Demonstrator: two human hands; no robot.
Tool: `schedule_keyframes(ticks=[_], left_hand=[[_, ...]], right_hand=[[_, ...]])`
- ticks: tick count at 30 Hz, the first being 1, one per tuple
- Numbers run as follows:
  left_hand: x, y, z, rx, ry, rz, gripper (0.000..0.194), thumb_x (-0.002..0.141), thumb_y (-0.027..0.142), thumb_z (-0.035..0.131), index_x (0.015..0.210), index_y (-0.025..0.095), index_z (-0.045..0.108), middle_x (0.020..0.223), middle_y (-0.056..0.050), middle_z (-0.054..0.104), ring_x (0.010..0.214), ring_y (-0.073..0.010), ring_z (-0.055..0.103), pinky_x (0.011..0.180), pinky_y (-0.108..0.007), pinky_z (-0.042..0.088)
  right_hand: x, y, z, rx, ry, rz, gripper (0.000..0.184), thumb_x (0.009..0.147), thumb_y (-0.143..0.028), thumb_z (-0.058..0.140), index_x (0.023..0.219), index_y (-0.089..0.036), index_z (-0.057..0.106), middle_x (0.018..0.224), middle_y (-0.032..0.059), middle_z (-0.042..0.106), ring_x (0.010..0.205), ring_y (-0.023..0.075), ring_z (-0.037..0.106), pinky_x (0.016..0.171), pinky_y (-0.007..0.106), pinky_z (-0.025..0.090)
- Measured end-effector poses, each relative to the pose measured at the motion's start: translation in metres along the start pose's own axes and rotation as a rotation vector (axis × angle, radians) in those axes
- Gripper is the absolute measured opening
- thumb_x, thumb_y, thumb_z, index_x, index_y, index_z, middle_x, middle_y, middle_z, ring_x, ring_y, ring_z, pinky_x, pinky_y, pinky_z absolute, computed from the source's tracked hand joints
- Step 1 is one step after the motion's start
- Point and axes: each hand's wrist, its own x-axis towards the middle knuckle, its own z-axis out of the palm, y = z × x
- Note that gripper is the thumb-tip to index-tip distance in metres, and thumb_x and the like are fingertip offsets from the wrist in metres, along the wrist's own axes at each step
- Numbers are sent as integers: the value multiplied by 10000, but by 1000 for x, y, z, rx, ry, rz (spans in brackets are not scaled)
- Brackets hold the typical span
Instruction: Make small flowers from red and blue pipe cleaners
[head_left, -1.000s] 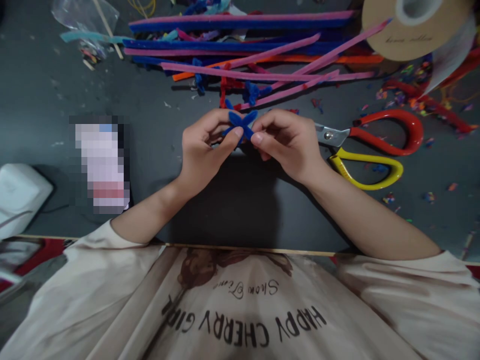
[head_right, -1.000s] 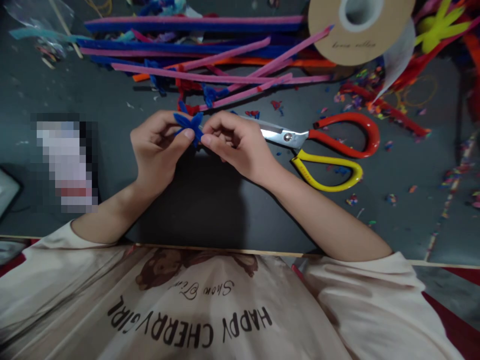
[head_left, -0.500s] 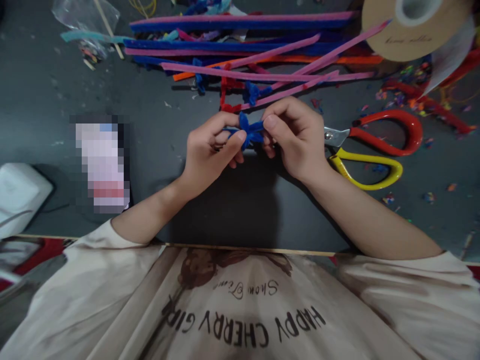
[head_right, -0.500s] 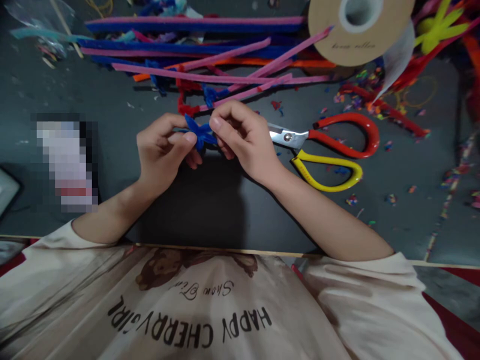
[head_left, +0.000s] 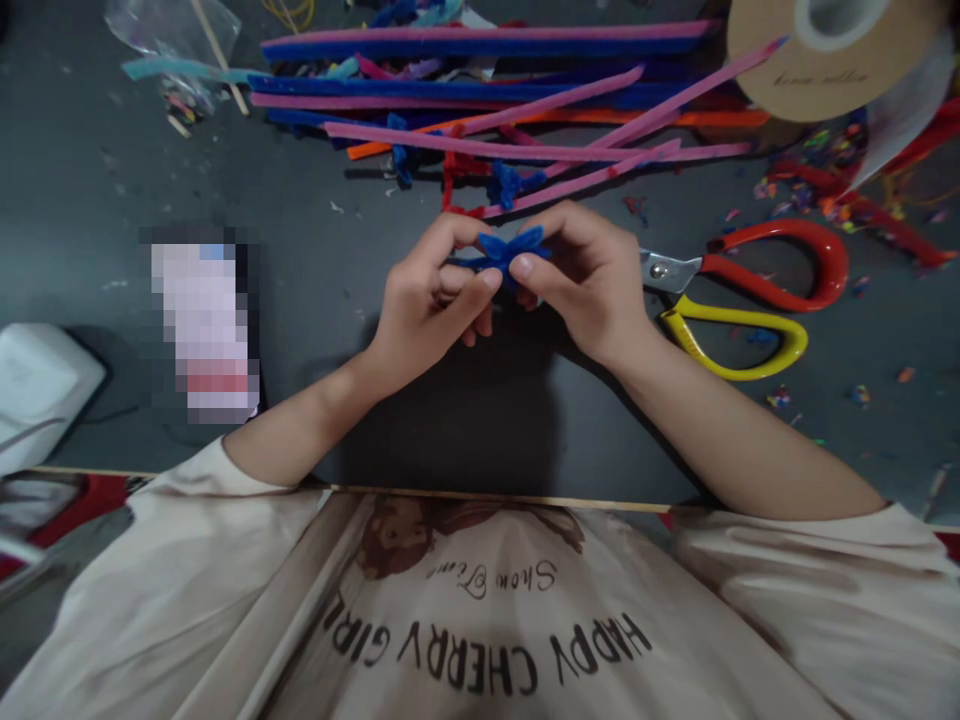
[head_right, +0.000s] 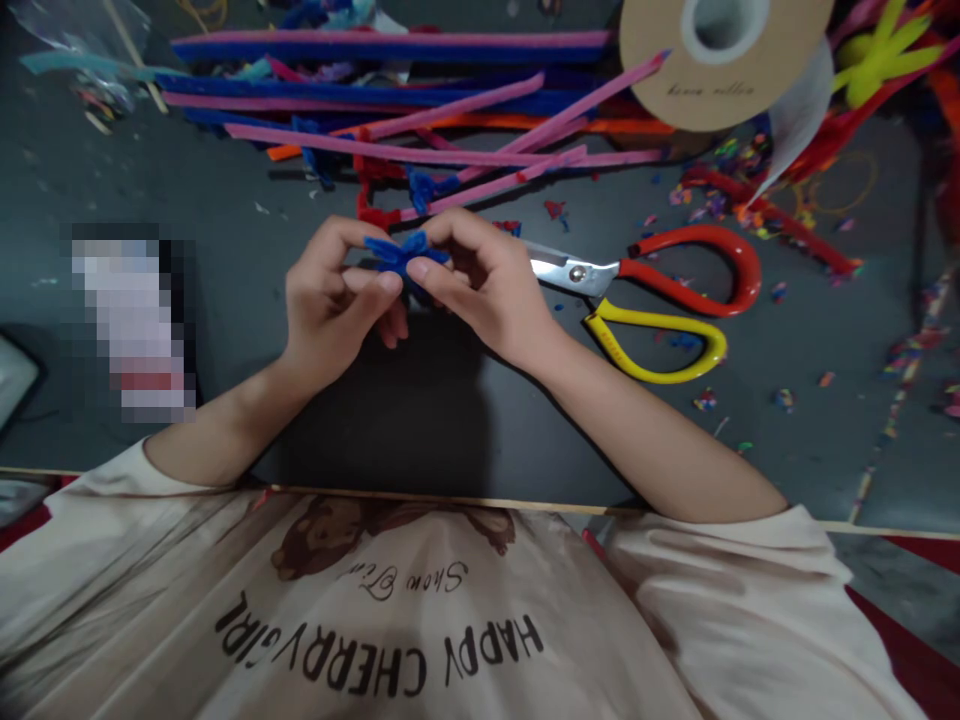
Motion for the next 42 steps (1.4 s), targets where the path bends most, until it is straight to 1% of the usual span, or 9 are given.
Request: schedule_keyframes(ticks=[4, 9, 13, 17, 21, 25, 29, 34, 42], left_hand=[[0, 1, -1, 73, 35, 36, 197, 846, 368, 571, 918, 193, 516, 463, 96, 510, 342, -7, 428, 351, -143, 322], [0, -2, -1, 68, 112, 121, 212, 873, 406, 516, 802, 207, 500, 477, 87, 400, 370, 1, 361, 368, -156, 253], [1, -2, -2, 185, 121, 95, 318, 874, 420, 503, 664, 183, 477, 503, 64, 378, 395, -3, 339, 400, -185, 266], [1, -3, -1, 209, 118, 77, 324, 893, 371, 473, 633, 178, 494, 491, 56, 400, 405, -15, 349, 423, -191, 301], [1, -4, -2, 216, 170, 168, 280, 904, 295, 462, 657, 172, 507, 493, 63, 426, 400, -1, 361, 431, -165, 310], [2, -5, -2, 295, 214, 253, 261, 910, 271, 452, 677, 173, 519, 494, 66, 421, 396, 6, 359, 434, -156, 313], [1, -4, -2, 348, 189, 302, 214, 881, 267, 504, 693, 173, 545, 506, 54, 462, 406, -4, 378, 429, -177, 310], [-1, -3, -2, 389, 186, 238, 256, 874, 353, 508, 688, 182, 550, 527, 48, 441, 434, -25, 367, 459, -218, 298], [-4, -6, -3, 283, 100, 71, 310, 891, 448, 447, 717, 202, 522, 539, 55, 379, 453, -33, 293, 469, -228, 265]], right_hand=[[-1, 1, 0, 9, 34, 16, 321, 795, -531, 574, 834, -212, 561, 667, -58, 520, 510, 21, 486, 471, 167, 409], [-1, 0, -3, -1, -78, 14, 266, 808, -458, 599, 852, -196, 577, 583, -71, 436, 482, 16, 395, 454, 169, 333], [-1, 0, -4, -14, -124, -2, 197, 812, -372, 620, 838, -180, 581, 597, -62, 420, 525, 27, 359, 490, 194, 302], [0, 0, -3, -20, -105, -15, 176, 821, -355, 608, 854, -185, 575, 631, -55, 444, 545, 36, 384, 504, 204, 320], [1, -1, -1, -34, 1, 30, 152, 797, -319, 637, 847, -190, 574, 605, -73, 458, 470, 10, 392, 436, 182, 307], [-1, -1, 1, -22, 16, 81, 220, 802, -428, 613, 855, -216, 588, 562, -77, 498, 435, 16, 465, 402, 164, 354], [-3, -2, 3, 34, 18, 158, 270, 791, -472, 606, 838, -206, 604, 577, -51, 592, 472, 50, 571, 410, 160, 423], [-4, -1, 5, 64, 64, 129, 283, 757, -482, 643, 866, -221, 625, 605, -52, 621, 557, 79, 632, 481, 178, 503], [-3, -1, 4, 78, -16, 130, 255, 778, -431, 637, 897, -206, 655, 784, -17, 692, 674, 75, 657, 580, 177, 550]])
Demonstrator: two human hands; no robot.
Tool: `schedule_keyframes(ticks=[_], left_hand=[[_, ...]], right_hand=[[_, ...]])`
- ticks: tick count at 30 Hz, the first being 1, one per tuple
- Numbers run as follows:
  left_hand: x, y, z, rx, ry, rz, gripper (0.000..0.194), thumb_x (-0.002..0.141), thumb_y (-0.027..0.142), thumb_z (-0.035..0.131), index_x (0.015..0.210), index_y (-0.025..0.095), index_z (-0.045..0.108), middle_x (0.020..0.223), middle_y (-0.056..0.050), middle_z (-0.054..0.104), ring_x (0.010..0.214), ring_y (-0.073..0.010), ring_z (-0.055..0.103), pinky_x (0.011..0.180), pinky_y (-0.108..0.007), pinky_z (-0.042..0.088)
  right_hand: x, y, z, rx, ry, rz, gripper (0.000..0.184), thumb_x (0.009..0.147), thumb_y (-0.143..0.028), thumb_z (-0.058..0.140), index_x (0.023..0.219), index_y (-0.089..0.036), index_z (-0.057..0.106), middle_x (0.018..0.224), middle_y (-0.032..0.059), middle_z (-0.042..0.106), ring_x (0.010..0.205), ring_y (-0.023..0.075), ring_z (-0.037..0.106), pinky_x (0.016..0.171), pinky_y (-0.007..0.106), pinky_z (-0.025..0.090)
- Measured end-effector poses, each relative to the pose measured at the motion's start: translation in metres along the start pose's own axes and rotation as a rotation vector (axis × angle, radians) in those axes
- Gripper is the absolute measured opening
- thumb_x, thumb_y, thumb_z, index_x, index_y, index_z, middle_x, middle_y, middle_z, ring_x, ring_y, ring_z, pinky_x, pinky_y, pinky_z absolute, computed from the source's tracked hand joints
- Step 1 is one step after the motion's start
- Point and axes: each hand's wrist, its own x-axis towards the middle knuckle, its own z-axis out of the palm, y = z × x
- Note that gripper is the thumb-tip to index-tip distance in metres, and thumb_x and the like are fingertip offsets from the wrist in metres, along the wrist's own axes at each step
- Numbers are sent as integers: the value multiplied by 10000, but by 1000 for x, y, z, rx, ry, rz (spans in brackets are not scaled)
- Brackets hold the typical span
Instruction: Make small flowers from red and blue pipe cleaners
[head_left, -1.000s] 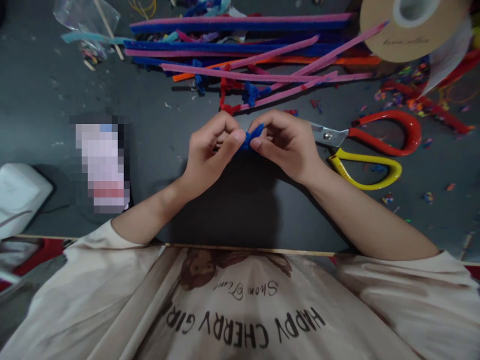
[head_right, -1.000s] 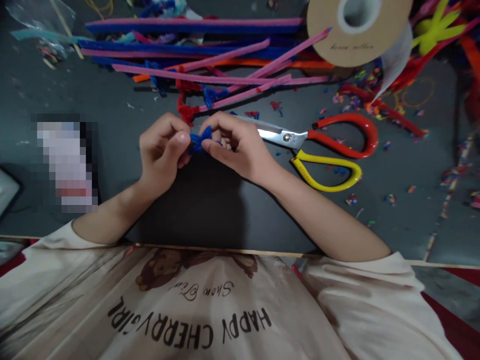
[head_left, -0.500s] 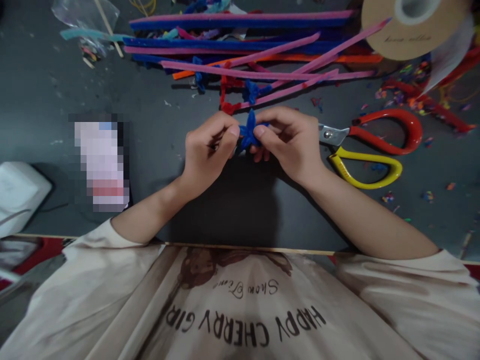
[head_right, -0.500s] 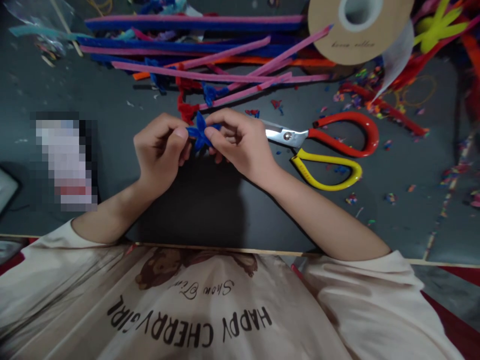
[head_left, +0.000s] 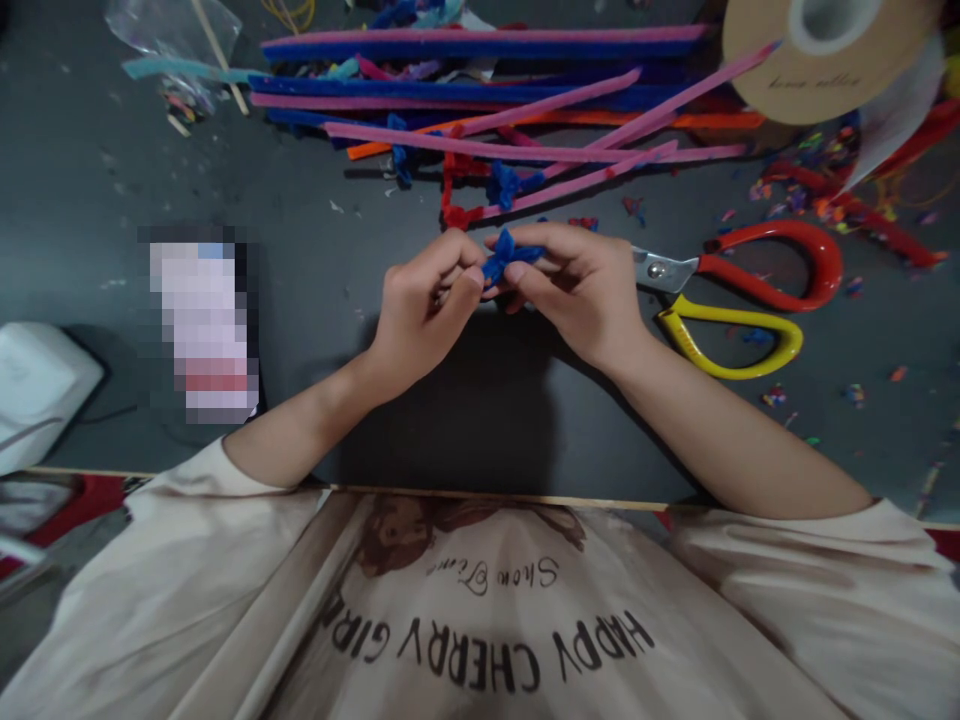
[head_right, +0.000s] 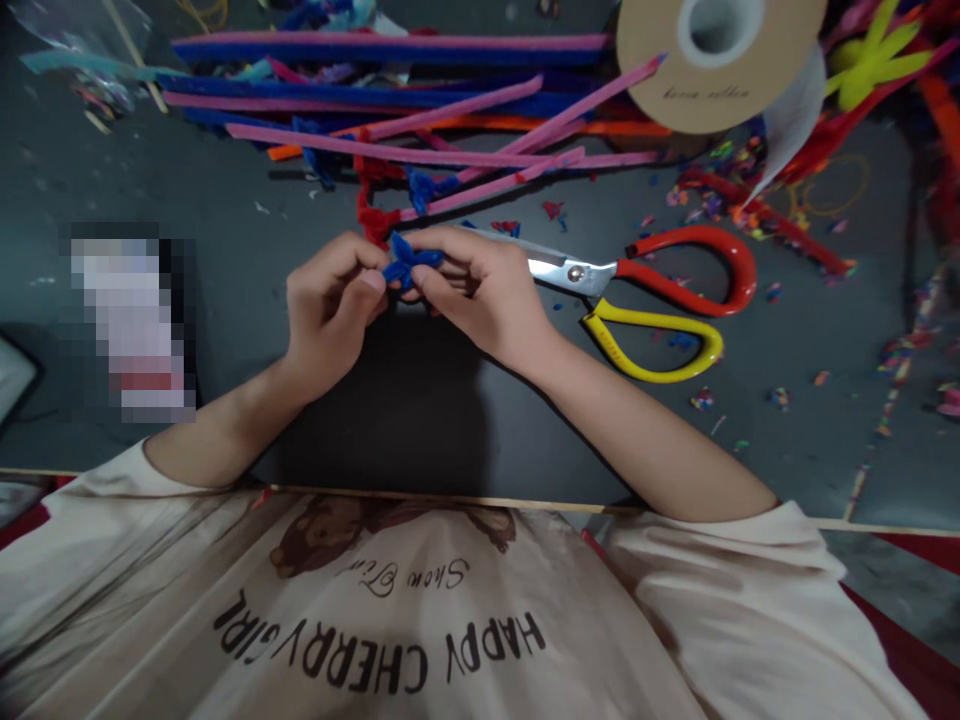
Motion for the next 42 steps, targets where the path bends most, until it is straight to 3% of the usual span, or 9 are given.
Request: schedule_keyframes(ticks=[5, 11, 19, 28, 37, 42], left_hand=[[0, 4, -1, 51, -37, 8, 316, 905, 438, 420, 723, 200, 523, 531, 56, 389, 451, -32, 303, 470, -222, 261], [1, 5, -1, 120, -91, 45, 271, 920, 364, 395, 749, 191, 515, 584, 42, 474, 482, -35, 357, 496, -210, 301], [0, 3, 0, 59, -105, 70, 268, 922, 364, 385, 776, 184, 518, 633, 23, 525, 527, -39, 420, 542, -206, 346], [2, 4, -1, 25, -162, 59, 268, 921, 370, 397, 775, 190, 531, 644, 20, 545, 529, -39, 446, 518, -197, 350], [3, 4, -2, 13, -176, 17, 312, 908, 420, 411, 761, 180, 545, 693, -2, 614, 514, -34, 451, 468, -191, 325], [1, 2, 2, 7, -50, -16, 310, 893, 452, 436, 812, 195, 589, 641, 17, 572, 539, -48, 490, 499, -197, 375]], right_hand=[[1, -1, 1, 52, 31, 18, 57, 788, -238, 633, 824, -207, 664, 683, -51, 678, 608, 52, 639, 537, 146, 533], [3, -2, 3, 39, 92, 24, 99, 755, -304, 674, 757, -211, 640, 611, -75, 655, 551, 46, 622, 488, 136, 515], [3, -1, 2, 70, 33, 19, 148, 768, -350, 660, 793, -206, 635, 611, -72, 655, 548, 46, 625, 533, 147, 534], [2, -2, 1, 46, 3, 18, 36, 785, -229, 636, 787, -196, 648, 646, -74, 659, 559, 22, 609, 563, 125, 525], [2, -4, 1, -27, -12, 26, 107, 782, -302, 641, 777, -195, 629, 659, -55, 646, 613, 48, 631, 590, 159, 531], [4, -1, 0, 9, 69, -3, 311, 761, -462, 644, 978, -262, 547, 670, -81, 616, 567, 49, 614, 528, 161, 499]])
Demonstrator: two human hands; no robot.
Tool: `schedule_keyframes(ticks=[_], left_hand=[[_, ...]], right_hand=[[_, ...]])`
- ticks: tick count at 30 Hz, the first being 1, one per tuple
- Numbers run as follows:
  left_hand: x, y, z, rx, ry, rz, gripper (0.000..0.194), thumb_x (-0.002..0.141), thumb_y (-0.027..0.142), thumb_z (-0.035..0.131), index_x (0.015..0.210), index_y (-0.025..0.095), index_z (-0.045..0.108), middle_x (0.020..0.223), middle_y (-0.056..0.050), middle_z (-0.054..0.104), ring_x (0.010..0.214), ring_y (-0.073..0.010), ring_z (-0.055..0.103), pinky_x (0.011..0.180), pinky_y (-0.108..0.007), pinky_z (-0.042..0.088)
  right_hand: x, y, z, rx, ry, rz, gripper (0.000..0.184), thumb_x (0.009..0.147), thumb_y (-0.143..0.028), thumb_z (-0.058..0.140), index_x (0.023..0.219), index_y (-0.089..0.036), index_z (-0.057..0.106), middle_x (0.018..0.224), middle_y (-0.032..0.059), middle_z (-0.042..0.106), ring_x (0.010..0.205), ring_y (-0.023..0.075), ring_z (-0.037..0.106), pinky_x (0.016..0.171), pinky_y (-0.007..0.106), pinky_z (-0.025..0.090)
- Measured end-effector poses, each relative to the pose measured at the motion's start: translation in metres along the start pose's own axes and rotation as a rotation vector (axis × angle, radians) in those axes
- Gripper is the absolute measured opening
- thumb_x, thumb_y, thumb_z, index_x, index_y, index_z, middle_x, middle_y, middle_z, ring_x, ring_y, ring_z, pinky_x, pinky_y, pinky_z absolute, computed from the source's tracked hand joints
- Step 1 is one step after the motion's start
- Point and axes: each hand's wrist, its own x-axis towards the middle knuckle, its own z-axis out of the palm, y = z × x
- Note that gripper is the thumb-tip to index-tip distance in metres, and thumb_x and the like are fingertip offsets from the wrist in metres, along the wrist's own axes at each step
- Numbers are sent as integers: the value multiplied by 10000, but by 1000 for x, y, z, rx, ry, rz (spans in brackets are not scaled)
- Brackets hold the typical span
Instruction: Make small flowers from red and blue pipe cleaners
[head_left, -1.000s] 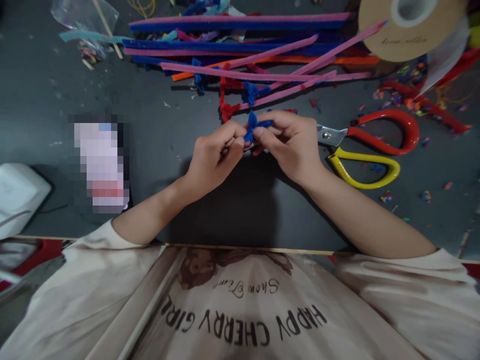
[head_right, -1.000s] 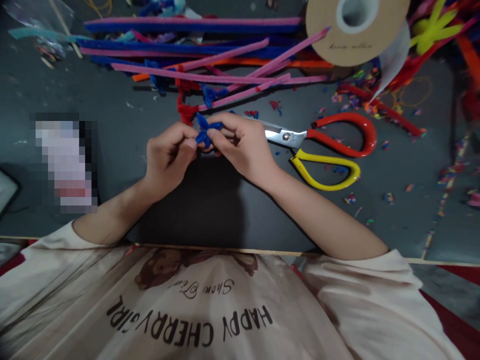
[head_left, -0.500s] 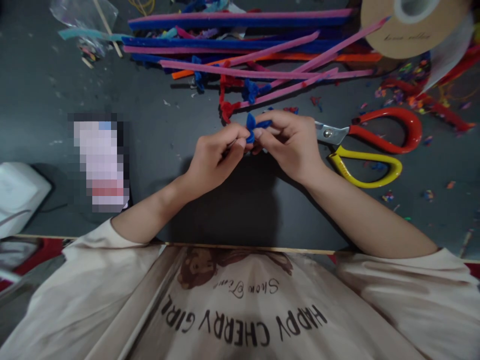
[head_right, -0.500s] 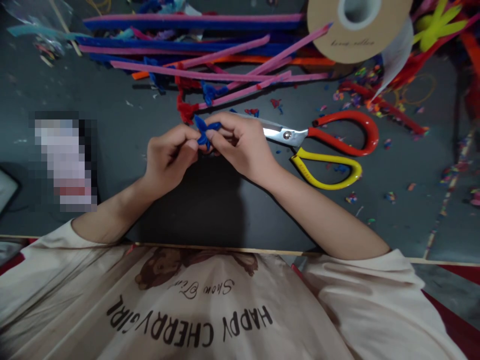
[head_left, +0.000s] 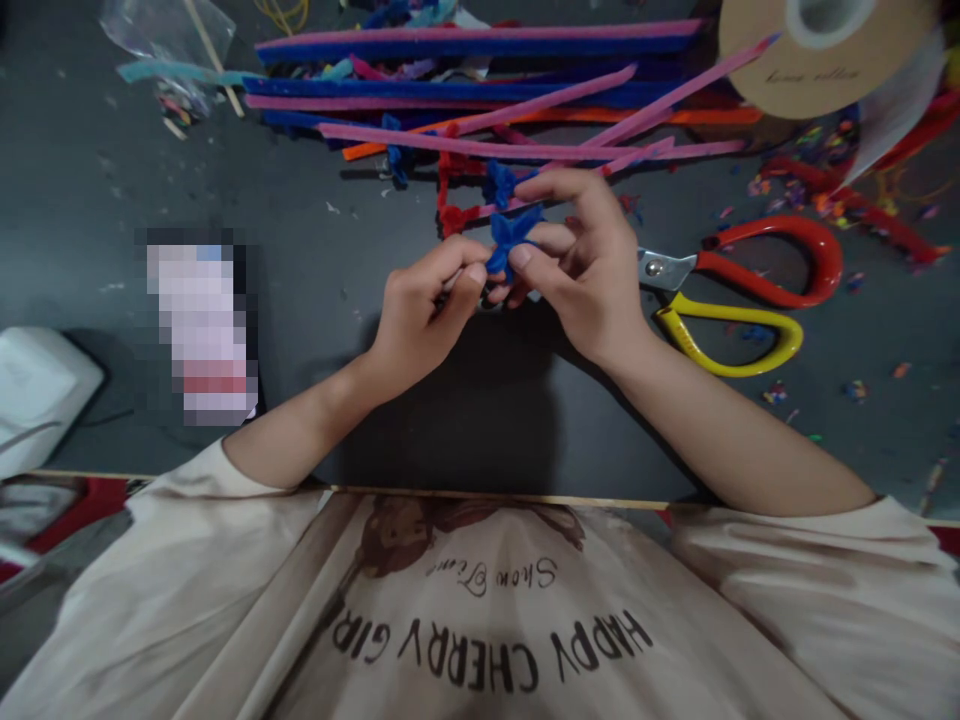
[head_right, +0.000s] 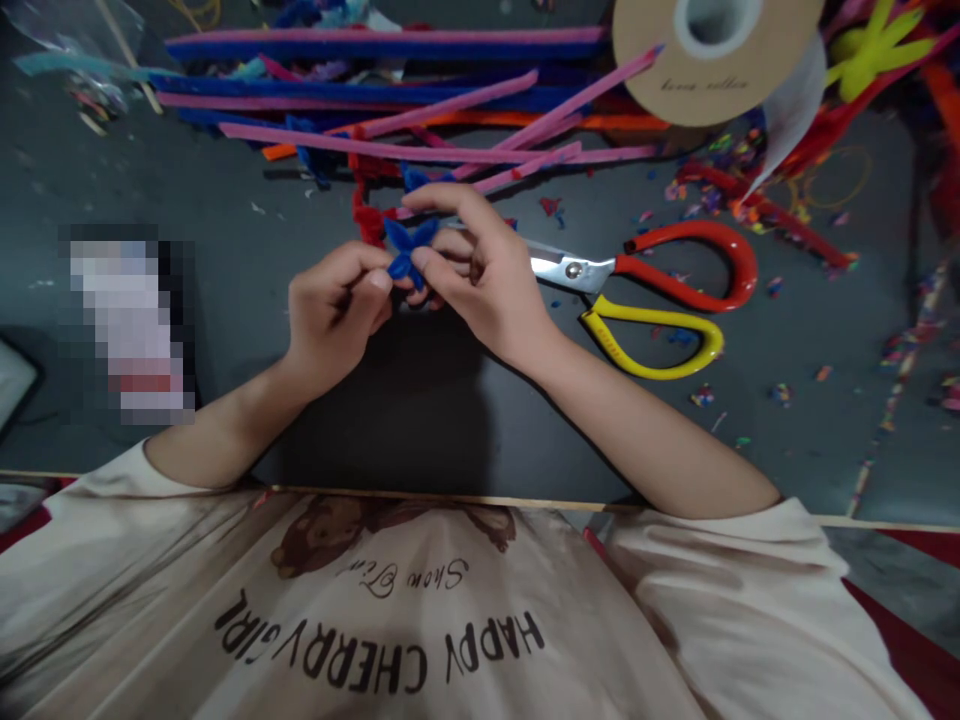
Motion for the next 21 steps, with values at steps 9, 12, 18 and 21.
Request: schedule_keyframes(ticks=[9, 12, 18, 21], left_hand=[[0, 2, 0, -14, 24, 26, 257, 885, 413, 482, 770, 211, 590, 538, 55, 464, 436, -23, 360, 459, -217, 302], [1, 0, 1, -83, 93, 47, 245, 864, 404, 524, 722, 205, 533, 487, 73, 353, 408, -22, 299, 426, -224, 229], [3, -4, -1, -2, 120, 73, 278, 884, 370, 488, 676, 186, 484, 531, 64, 368, 420, -10, 293, 438, -201, 264], [2, -2, -2, 63, 131, 76, 287, 895, 378, 463, 684, 185, 489, 538, 60, 375, 420, -9, 306, 440, -192, 285]], right_hand=[[1, 3, -2, 6, -8, -54, 324, 749, -527, 633, 861, -246, 515, 708, -66, 611, 521, 42, 575, 488, 181, 479], [1, 3, -3, -36, -11, -69, 286, 763, -484, 641, 833, -228, 533, 750, -50, 599, 518, 33, 556, 489, 185, 474], [0, 2, -4, -24, -14, -90, 318, 749, -476, 659, 853, -233, 483, 608, -94, 513, 456, 17, 496, 429, 149, 418], [1, 1, -3, -16, -29, -73, 331, 762, -513, 624, 779, -218, 475, 565, -89, 504, 445, 18, 481, 415, 143, 407]])
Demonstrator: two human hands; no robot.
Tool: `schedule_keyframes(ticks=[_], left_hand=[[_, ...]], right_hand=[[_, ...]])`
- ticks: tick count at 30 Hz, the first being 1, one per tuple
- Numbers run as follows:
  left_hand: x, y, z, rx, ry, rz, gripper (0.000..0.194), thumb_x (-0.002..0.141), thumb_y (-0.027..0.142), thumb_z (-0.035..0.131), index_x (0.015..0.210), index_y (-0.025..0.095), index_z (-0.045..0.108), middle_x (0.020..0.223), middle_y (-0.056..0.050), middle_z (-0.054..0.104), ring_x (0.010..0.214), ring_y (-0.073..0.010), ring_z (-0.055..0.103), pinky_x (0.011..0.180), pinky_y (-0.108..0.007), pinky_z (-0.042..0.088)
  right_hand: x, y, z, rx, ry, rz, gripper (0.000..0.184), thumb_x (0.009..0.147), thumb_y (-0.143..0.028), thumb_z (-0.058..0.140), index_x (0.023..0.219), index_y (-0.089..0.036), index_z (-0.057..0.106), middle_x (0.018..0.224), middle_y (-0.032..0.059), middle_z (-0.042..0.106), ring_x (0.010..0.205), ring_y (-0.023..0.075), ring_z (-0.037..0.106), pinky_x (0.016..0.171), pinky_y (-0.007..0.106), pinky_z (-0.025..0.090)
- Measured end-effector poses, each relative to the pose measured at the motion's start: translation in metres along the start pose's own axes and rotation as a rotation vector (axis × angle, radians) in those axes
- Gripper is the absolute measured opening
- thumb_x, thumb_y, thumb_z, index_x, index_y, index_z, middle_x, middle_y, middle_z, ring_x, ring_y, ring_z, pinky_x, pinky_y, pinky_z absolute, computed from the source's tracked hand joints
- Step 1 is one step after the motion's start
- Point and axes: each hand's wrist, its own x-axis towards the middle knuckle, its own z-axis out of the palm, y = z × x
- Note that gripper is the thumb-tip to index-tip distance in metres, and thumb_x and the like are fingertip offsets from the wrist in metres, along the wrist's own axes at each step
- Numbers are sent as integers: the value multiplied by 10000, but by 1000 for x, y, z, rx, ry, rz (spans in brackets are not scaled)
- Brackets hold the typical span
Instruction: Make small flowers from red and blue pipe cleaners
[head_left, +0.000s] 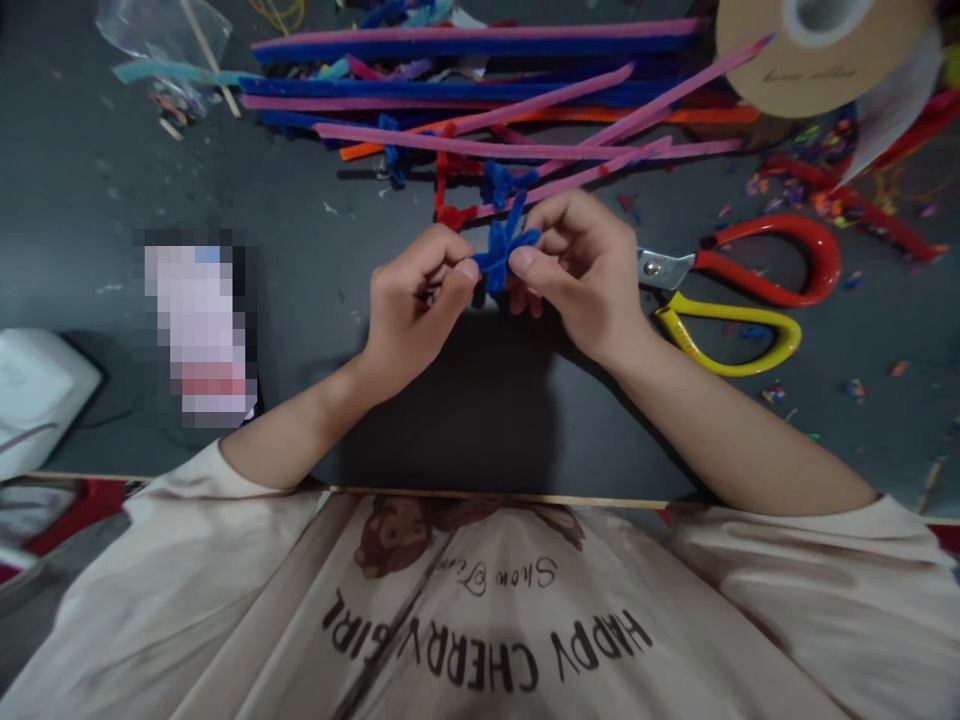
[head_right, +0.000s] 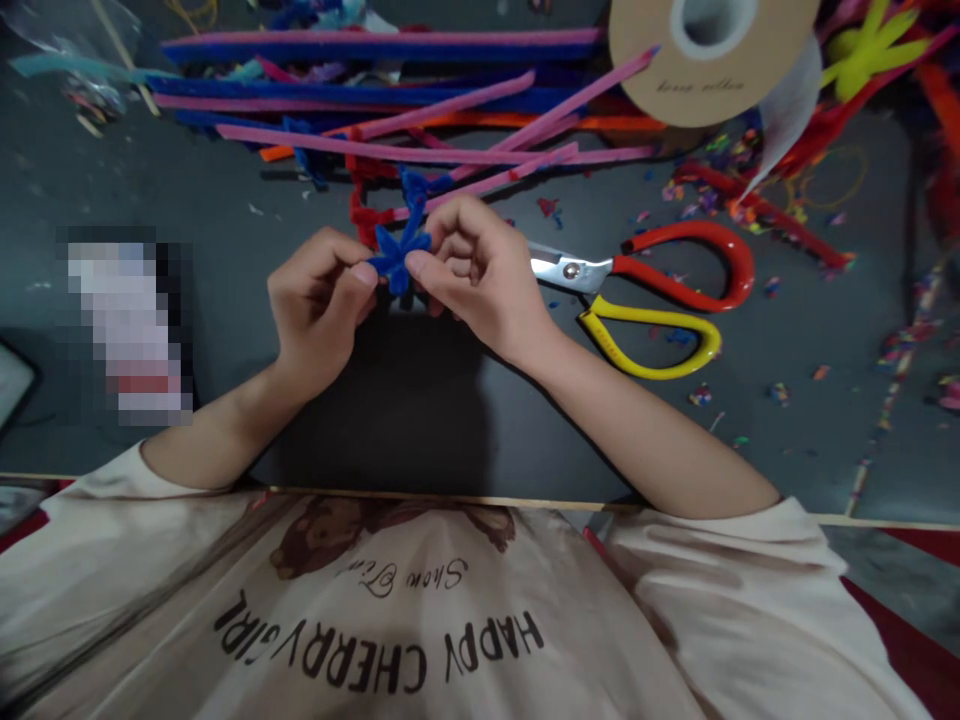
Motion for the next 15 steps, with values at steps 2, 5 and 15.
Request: schedule_keyframes(ticks=[2, 5, 15], left_hand=[[0, 2, -1, 33, -8, 25, 295, 894, 395, 459, 687, 187, 492, 530, 60, 378, 416, -11, 304, 435, -189, 289], [0, 3, 0, 66, -20, 54, 279, 893, 370, 465, 686, 187, 505, 518, 61, 378, 421, -15, 301, 434, -183, 284], [4, 6, 2, 134, 46, 119, 207, 838, 216, 532, 639, 159, 533, 500, 67, 362, 448, -8, 309, 431, -150, 270]], right_hand=[[0, -2, 1, -1, -34, -4, 352, 774, -527, 598, 710, -200, 484, 564, -72, 525, 453, 20, 492, 427, 148, 419], [1, -5, 0, 1, -66, 3, 342, 788, -490, 601, 670, -181, 515, 562, -59, 547, 447, 17, 489, 426, 147, 416], [0, -5, -1, 22, -27, 32, 242, 796, -313, 625, 638, -165, 519, 532, -63, 564, 400, 3, 474, 393, 129, 385]])
